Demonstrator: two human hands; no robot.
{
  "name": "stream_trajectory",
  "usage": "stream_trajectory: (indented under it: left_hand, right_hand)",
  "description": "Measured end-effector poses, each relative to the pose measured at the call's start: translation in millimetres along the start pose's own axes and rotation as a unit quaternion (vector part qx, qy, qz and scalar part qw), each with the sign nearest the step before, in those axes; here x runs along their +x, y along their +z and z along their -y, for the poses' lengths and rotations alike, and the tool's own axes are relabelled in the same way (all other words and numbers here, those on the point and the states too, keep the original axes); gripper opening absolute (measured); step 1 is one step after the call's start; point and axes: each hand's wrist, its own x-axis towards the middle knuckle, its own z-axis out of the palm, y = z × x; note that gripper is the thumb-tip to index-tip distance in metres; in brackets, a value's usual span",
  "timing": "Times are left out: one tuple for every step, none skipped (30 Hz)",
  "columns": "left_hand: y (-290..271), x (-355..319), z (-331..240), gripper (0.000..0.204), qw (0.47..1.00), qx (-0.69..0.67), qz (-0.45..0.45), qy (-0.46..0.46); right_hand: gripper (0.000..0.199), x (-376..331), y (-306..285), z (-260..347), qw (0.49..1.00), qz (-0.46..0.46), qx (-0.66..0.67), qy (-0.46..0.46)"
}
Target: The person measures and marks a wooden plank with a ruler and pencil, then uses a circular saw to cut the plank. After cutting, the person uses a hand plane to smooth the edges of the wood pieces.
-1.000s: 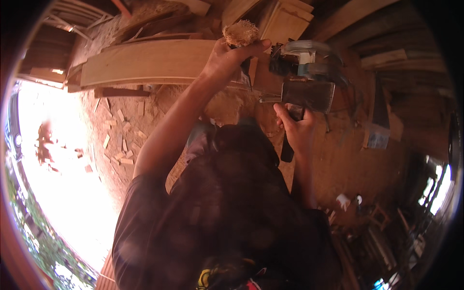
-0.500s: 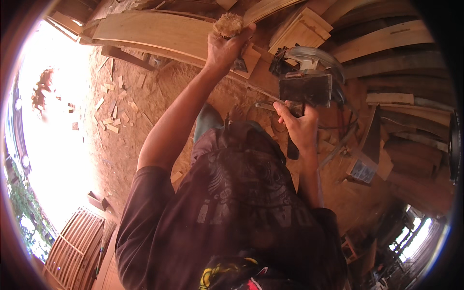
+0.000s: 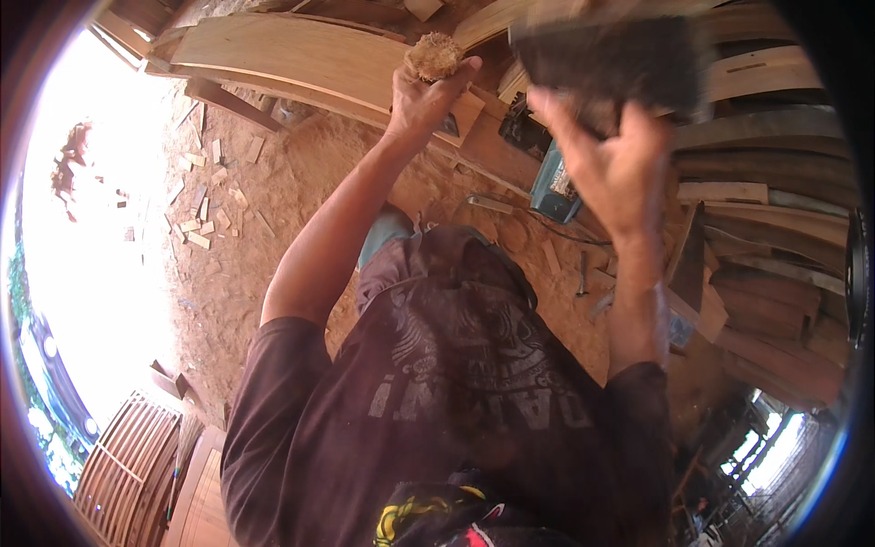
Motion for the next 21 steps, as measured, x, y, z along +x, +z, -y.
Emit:
stream_trajectory:
  left_hand:
    - [-0.9,1.2,1.9,0.025,1.0,-0.007,0.005,0.0]
    - [-0.7,0.4,1.4,0.023,1.0,-0.007,0.003,-0.008]
    - [-0.6,-2.5,0.6,0.022,1.0,-0.005,-0.002,-0.017]
    - [1.7,-2.9,-1.1,0.021,1.0,-0.006,0.002,-0.025]
    - [-1.5,0.8,8.5,0.021,1.0,-0.003,0.007,0.01]
    - [-4.4,5.4,28.0,0.022,0.999,-0.001,0.016,0.043]
    - [-5.3,5.5,41.2,0.024,0.997,-0.003,0.028,0.071]
    - [-0.5,6.0,39.0,0.025,0.995,-0.023,0.017,0.091]
    - [6.9,2.5,37.9,0.026,0.993,-0.043,0.008,0.111]
    - [6.3,2.9,38.7,0.028,0.99,-0.054,-0.001,0.13]
    - [2.6,-0.9,43.5,0.026,0.995,-0.056,0.01,0.08]
    - [-2.2,-9.7,50.5,0.025,0.998,-0.056,0.021,0.023]
    - [0.5,-9.3,30.8,0.025,0.999,-0.043,0.008,-0.002]
    - [-2.5,-9.4,35.7,0.024,0.998,-0.061,0.006,0.021]
    - [-5.9,-2.2,38.6,0.024,0.996,-0.079,0.004,0.051]
    - [-8.1,-6.7,38.1,0.023,0.996,-0.033,0.003,0.082]
    - [-11.9,-9.4,34.2,0.022,0.993,0.015,0.002,0.116]
    - [-18.7,-13.1,31.2,0.021,0.987,0.062,0.0,0.151]
    - [-32.4,-23.1,30.2,0.015,0.976,0.139,0.006,0.167]
    - [-47.7,-33.3,29.8,0.017,0.959,0.215,0.006,0.185]
    - [-58.1,-47.5,21.1,0.022,0.988,0.143,0.015,0.052]
  right_hand:
    - [0.03,18.2,-0.8,9.4,0.999,-0.002,-0.005,-0.038]
    - [0.035,36.1,-0.8,18.0,0.997,-0.004,-0.008,-0.077]
    - [0.036,45.8,-2.2,40.1,0.993,0.036,-0.092,-0.061]
    - [0.033,47.0,10.7,35.2,0.985,0.04,-0.129,-0.107]
    - [0.029,49.4,26.4,29.3,0.974,0.046,-0.158,-0.158]
    - [0.014,45.5,45.9,6.2,0.949,0.172,-0.241,-0.107]
    - [0.013,44.5,56.3,-7.9,0.944,0.192,-0.244,-0.113]
    - [0.015,52.8,59.4,-16.0,0.937,0.206,-0.247,-0.132]
    - [0.016,59.8,55.3,-17.3,0.938,0.19,-0.249,-0.15]
    - [0.016,64.7,54.0,-16.4,0.941,0.169,-0.243,-0.165]
    - [0.017,58.5,50.6,-8.3,0.944,0.168,-0.235,-0.163]
    - [0.022,66.0,45.7,5.1,0.949,0.204,-0.205,-0.128]
    - [0.022,73.3,43.6,15.3,0.953,0.179,-0.2,-0.139]
    - [0.023,74.0,42.6,25.3,0.957,0.158,-0.191,-0.149]
    - [0.023,77.0,44.4,33.6,0.963,0.149,-0.171,-0.146]
    - [0.023,74.9,44.3,41.0,0.968,0.142,-0.16,-0.131]
    - [0.023,75.1,43.3,43.2,0.973,0.132,-0.147,-0.119]
    - [0.023,70.8,43.1,38.2,0.978,0.121,-0.125,-0.118]
    - [0.025,62.8,43.3,27.1,0.982,0.105,-0.103,-0.117]
    - [0.026,54.9,44.8,15.2,0.986,0.09,-0.079,-0.117]
    - [0.029,48.9,43.8,3.6,0.986,0.07,-0.077,-0.129]
